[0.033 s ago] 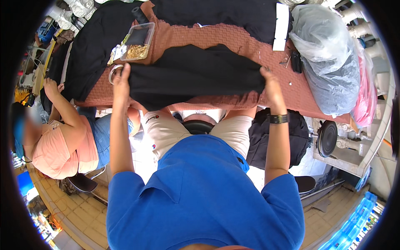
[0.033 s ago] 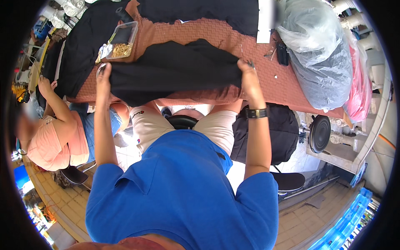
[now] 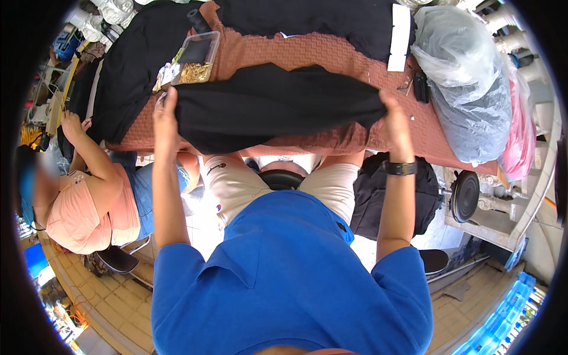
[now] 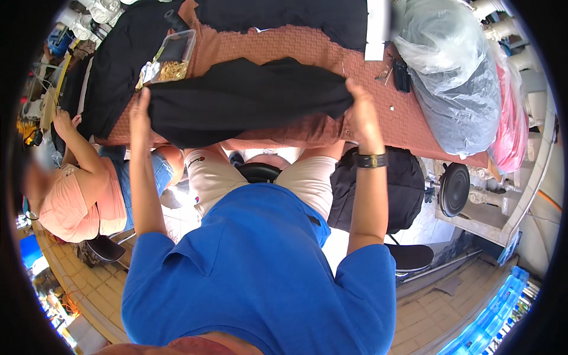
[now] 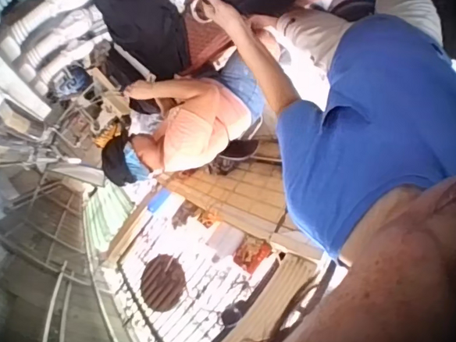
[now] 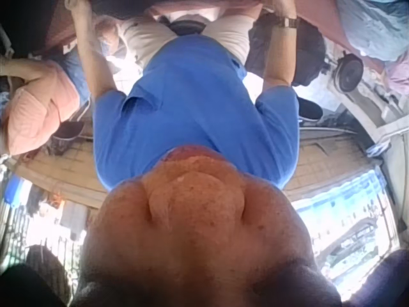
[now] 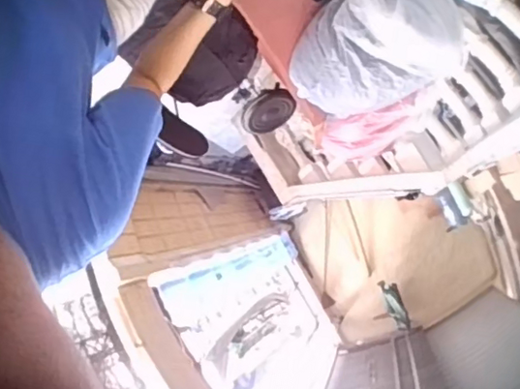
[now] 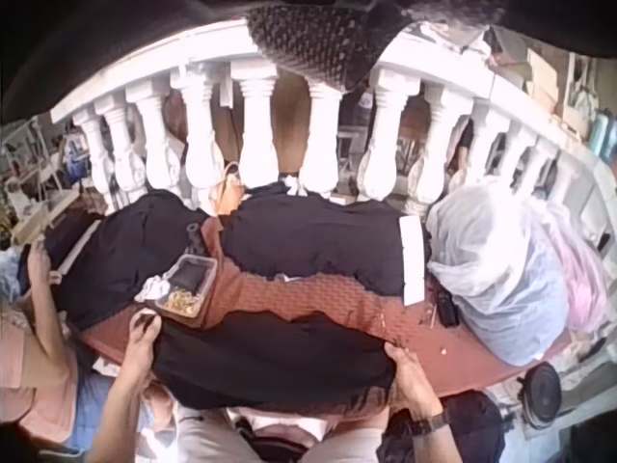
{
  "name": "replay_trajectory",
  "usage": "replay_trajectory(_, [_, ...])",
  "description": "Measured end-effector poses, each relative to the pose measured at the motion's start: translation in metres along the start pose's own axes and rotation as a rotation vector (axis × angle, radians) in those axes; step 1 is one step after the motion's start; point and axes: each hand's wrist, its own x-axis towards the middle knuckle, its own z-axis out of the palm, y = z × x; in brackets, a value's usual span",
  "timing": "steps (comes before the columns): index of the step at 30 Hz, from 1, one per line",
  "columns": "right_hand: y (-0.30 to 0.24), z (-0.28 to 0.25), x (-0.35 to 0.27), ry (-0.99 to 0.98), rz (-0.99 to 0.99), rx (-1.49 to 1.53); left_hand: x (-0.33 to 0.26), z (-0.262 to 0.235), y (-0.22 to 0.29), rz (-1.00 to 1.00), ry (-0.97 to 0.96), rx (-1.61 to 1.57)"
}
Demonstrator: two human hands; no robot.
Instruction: The person sews a small white label onto a black garment using a needle and thread by hand, and then unfolds the fabric on the table.
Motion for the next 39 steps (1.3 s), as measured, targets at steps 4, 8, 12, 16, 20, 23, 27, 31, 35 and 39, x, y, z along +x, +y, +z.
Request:
replay_trajectory(4, [-0.106, 0.029, -0.019, -0.03, -0.32, 0.229, -0.005, -0.006, 0.09, 0.092, 0.06, -0.139])
replay_trajectory(8, [-0.18, 0.023, 0.001, -0.131, -0.487, 0.136, 0.015, -0.007, 0.147, 0.35, -0.044, -0.209])
replay_trajectory(12, [-0.214, 0.05, -0.007, -0.201, -0.624, 0.014, 0.031, -0.02, 0.168, 0.389, -0.66, -0.275])
replay_trajectory(16, [-0.216, 0.069, -0.013, -0.214, -0.763, -0.022, 0.031, -0.002, 0.181, 0.266, -0.857, -0.44])
replay_trajectory(20, [-0.221, 0.051, 0.0, -0.163, -0.7, -0.057, 0.019, 0.001, 0.188, 0.318, -0.359, -0.306])
replay_trajectory(23, [-0.222, 0.046, -0.012, -0.269, -0.712, -0.074, 0.026, -0.018, 0.182, 0.348, -0.276, -0.2])
replay_trajectory(27, [-0.226, 0.039, -0.025, -0.406, -0.681, -0.06, 0.013, -0.024, 0.186, 0.278, -0.503, -0.251])
replay_trajectory(31, [-0.223, 0.044, 0.009, -0.323, -0.478, -0.255, 0.051, 0.015, 0.16, 0.353, -0.137, 0.02])
replay_trajectory(35, [-0.21, 0.031, 0.046, -0.227, -0.522, -0.232, 0.088, 0.014, 0.134, 0.339, -0.192, -0.198])
replay_trajectory(39, [-0.196, 0.013, 0.012, -0.173, -0.608, -0.529, 0.051, 0.005, 0.128, 0.285, -0.201, -0.15])
